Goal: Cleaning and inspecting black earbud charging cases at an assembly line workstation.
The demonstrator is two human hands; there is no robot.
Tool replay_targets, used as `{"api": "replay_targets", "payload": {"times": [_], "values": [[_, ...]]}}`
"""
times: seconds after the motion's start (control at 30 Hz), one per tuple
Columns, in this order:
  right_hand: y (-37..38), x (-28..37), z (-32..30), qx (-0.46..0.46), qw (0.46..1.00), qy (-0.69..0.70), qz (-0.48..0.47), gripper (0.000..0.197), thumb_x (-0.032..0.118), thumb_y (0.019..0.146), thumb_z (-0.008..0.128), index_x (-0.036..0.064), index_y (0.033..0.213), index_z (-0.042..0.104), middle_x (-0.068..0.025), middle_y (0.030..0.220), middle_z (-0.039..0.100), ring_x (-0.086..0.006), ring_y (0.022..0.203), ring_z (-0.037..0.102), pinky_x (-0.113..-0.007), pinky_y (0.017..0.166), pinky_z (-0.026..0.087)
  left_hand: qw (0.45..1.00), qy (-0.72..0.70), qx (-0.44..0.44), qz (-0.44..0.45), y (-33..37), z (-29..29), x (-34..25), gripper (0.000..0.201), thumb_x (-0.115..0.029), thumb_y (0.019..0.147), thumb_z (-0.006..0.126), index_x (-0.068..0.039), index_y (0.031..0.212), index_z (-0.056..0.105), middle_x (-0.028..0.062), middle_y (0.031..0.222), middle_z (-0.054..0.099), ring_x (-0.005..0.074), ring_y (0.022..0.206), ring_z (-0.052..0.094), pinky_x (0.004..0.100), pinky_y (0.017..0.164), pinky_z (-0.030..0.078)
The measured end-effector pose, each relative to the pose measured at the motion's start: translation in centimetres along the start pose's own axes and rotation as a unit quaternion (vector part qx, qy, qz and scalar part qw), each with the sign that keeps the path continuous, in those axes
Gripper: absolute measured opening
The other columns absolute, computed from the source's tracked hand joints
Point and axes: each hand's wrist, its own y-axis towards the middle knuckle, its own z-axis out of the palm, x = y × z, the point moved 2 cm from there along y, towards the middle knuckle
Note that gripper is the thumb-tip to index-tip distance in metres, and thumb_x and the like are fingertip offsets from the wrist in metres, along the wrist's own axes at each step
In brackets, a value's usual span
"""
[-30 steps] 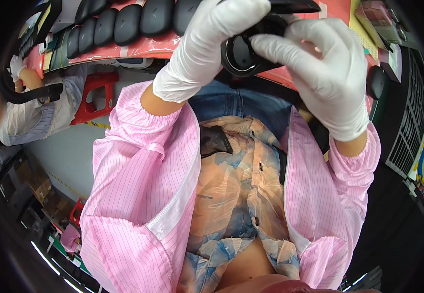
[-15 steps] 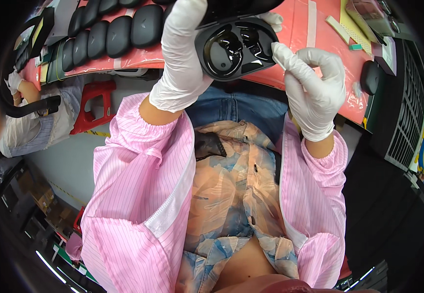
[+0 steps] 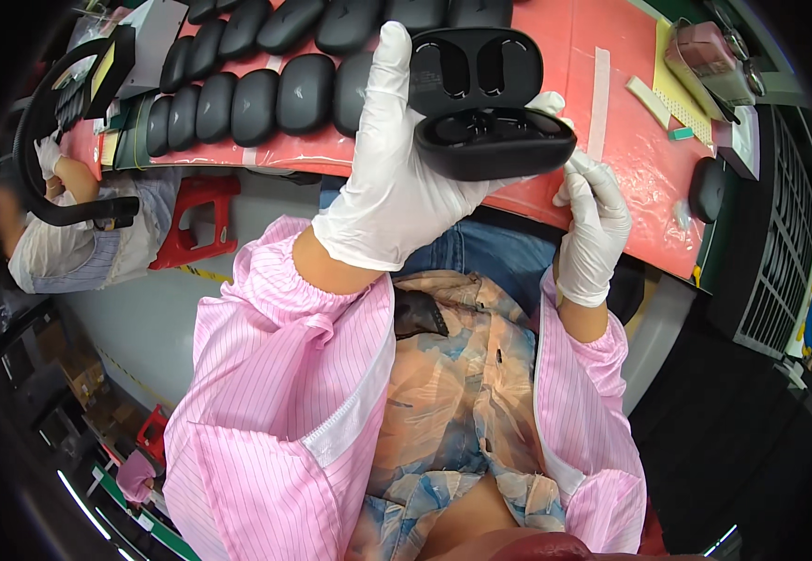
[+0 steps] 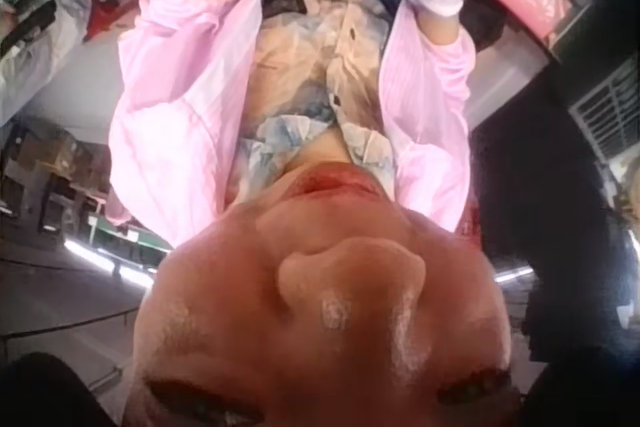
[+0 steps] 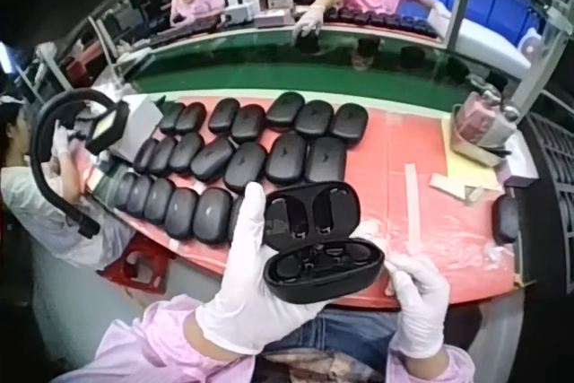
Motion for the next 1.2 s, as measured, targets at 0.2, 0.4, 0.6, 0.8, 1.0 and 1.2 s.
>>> {"api": "replay_targets", "payload": {"times": [0.2,0.4,0.6,0.8,1.0,1.2], "values": [[1.3,1.3,-2.2,-0.002,1.0,0.017,0.009,0.018,-0.003,0.092,0.057,-0.0003,0.107,0.067,-0.0082,0.107,0.067,-0.0073,0.081,0.057,-0.021,0.069,0.047,0.996,0.074,0.043,-0.021,0.2,0.7,0.6,0.084,-0.071,0.089,0.041,0.001,0.134,0.048,0.0304,0.123,0.057,0.0369,0.106,0.064,0.0455,0.091,0.055],[6.3,10.0,1.5,0.307,0.828,-0.289,-0.37,0.024,-0.004,0.08,0.062,0.0052,0.1,0.071,-0.0069,0.089,0.064,-0.0205,0.079,0.061,-0.029,0.072,0.049,0.99,0.129,-0.008,-0.049,-0.4,0.8,2.1,0.058,-0.062,0.092,0.049,-0.008,0.113,0.06,0.0032,0.1,0.064,0.0142,0.092,0.063,0.0293,0.081,0.053],[6.0,9.3,0.6,0.355,0.654,-0.571,-0.347,0.02,0.0,0.072,0.065,0.0087,0.089,0.071,-0.0046,0.077,0.056,-0.0258,0.076,0.06,-0.035,0.068,0.05,0.974,0.224,-0.006,-0.031,0.2,-0.5,2.2,0.068,-0.064,0.093,0.044,-0.007,0.128,0.054,0.013,0.115,0.064,0.0263,0.098,0.067,0.0399,0.082,0.058],[6.7,7.5,-3.4,0.129,0.868,-0.373,-0.303,0.024,-0.001,0.087,0.062,0.0076,0.107,0.071,-0.0063,0.086,0.065,-0.0138,0.077,0.062,-0.025,0.068,0.049,0.993,0.051,0.019,-0.1,0.3,-0.8,1.7,0.079,-0.072,0.088,0.041,-0.002,0.121,0.055,0.0168,0.109,0.064,0.0319,0.098,0.066,0.0456,0.084,0.058],[2.7,2.9,-5.7,-0.028,0.999,0.003,-0.038,0.022,0.002,0.091,0.061,-0.0013,0.112,0.067,-0.0047,0.105,0.068,-0.0076,0.08,0.056,-0.023,0.074,0.046,0.989,-0.063,0.078,-0.106,0.7,0.3,2.2,0.079,-0.06,0.093,0.046,0.003,0.14,0.038,0.0262,0.139,0.044,0.0444,0.125,0.048,0.0532,0.095,0.052],[1.3,3.9,-0.8,0.002,0.988,-0.054,-0.144,0.02,-0.003,0.088,0.056,-0.0009,0.103,0.069,-0.0063,0.096,0.067,-0.0142,0.082,0.061,-0.027,0.074,0.049,0.992,-0.031,0.008,-0.121,1.7,-1.9,4.1,0.034,-0.023,0.097,0.053,0.006,0.114,0.057,0.0175,0.112,0.063,0.0283,0.109,0.061,0.0379,0.087,0.057]]}}
